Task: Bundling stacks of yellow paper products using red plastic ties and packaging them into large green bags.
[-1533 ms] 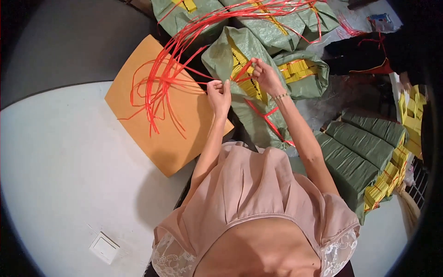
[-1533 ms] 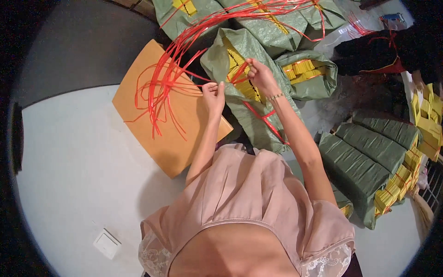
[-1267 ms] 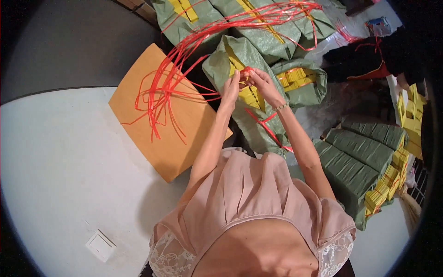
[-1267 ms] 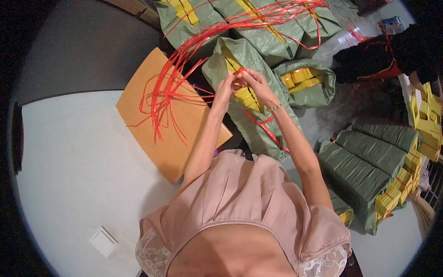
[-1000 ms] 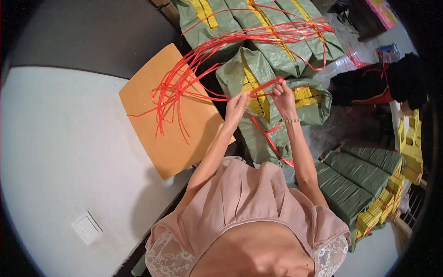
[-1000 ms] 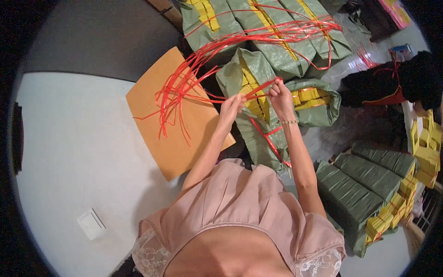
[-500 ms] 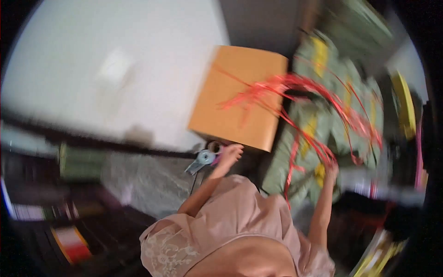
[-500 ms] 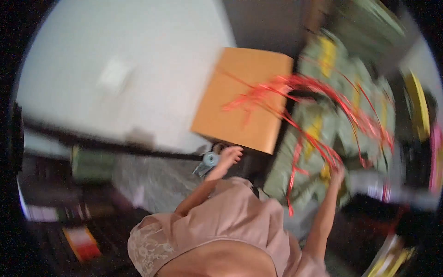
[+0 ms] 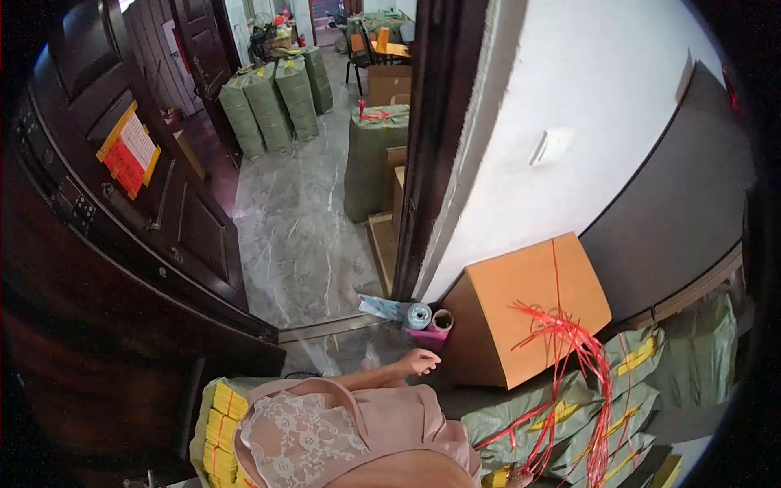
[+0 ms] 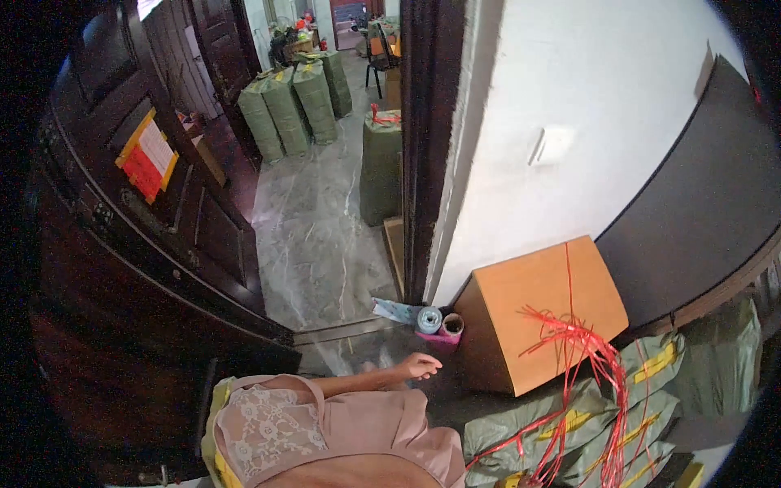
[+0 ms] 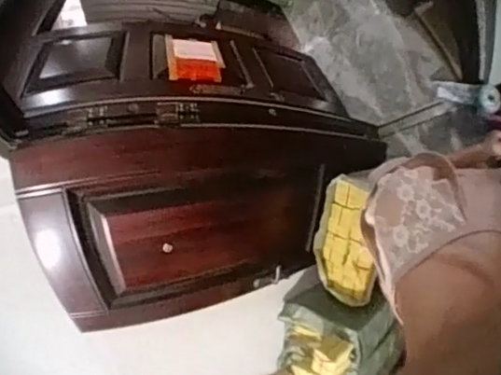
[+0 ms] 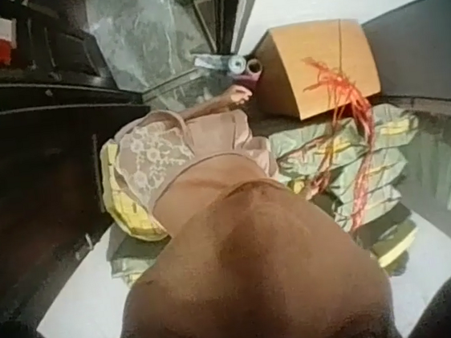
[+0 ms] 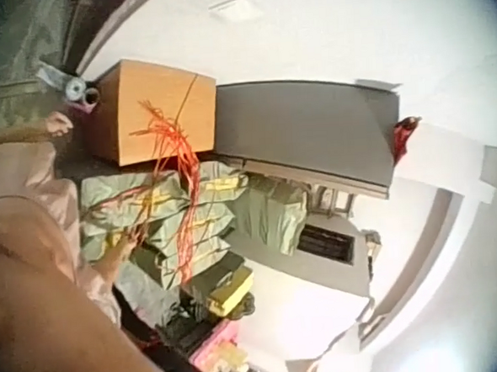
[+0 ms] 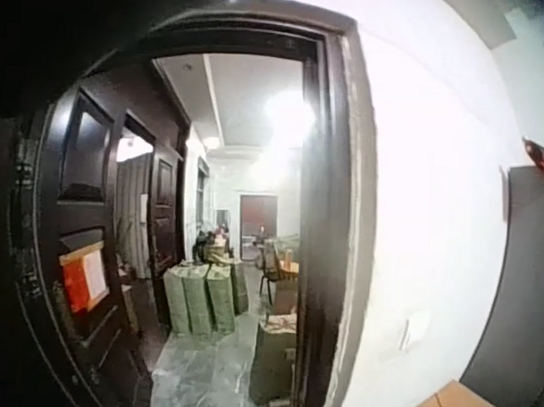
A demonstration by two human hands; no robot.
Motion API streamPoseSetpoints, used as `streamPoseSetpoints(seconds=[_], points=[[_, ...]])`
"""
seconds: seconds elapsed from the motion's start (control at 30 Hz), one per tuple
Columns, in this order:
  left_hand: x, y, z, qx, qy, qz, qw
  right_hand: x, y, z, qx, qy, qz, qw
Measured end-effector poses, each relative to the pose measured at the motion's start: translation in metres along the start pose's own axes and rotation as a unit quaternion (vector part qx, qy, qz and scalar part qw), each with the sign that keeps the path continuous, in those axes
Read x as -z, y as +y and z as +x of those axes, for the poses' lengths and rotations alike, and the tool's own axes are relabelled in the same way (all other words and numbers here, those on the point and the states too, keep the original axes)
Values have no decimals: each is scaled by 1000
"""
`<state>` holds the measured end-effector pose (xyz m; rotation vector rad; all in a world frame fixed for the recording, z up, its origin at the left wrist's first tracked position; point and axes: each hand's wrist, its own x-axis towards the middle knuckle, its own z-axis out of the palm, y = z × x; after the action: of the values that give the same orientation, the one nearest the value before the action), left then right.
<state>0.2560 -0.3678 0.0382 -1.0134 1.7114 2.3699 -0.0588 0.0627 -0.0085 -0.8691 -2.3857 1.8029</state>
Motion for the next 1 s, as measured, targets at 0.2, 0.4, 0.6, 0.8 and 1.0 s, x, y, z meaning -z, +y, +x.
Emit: streamPoseSetpoints(seconds=[0.2, 0.4, 0.6, 0.8, 1.0], points=[[35, 5, 1, -33, -15, -63, 997, -2, -26, -65, 35, 172, -291, 940], [93, 12, -20, -123, 36, -113, 985, 33, -46, -126, 62, 360, -556, 747], [151, -1, -27, -45, 45, -162, 985, -78, -22, -153, 434, 327, -434, 718], [208, 17, -55, -39, 80, -174, 981, -211, -53, -335, 588, -185, -253, 745], [254, 37, -64, -48, 95, -228, 968, -274, -56, -413, 594, -338, -300, 666]])
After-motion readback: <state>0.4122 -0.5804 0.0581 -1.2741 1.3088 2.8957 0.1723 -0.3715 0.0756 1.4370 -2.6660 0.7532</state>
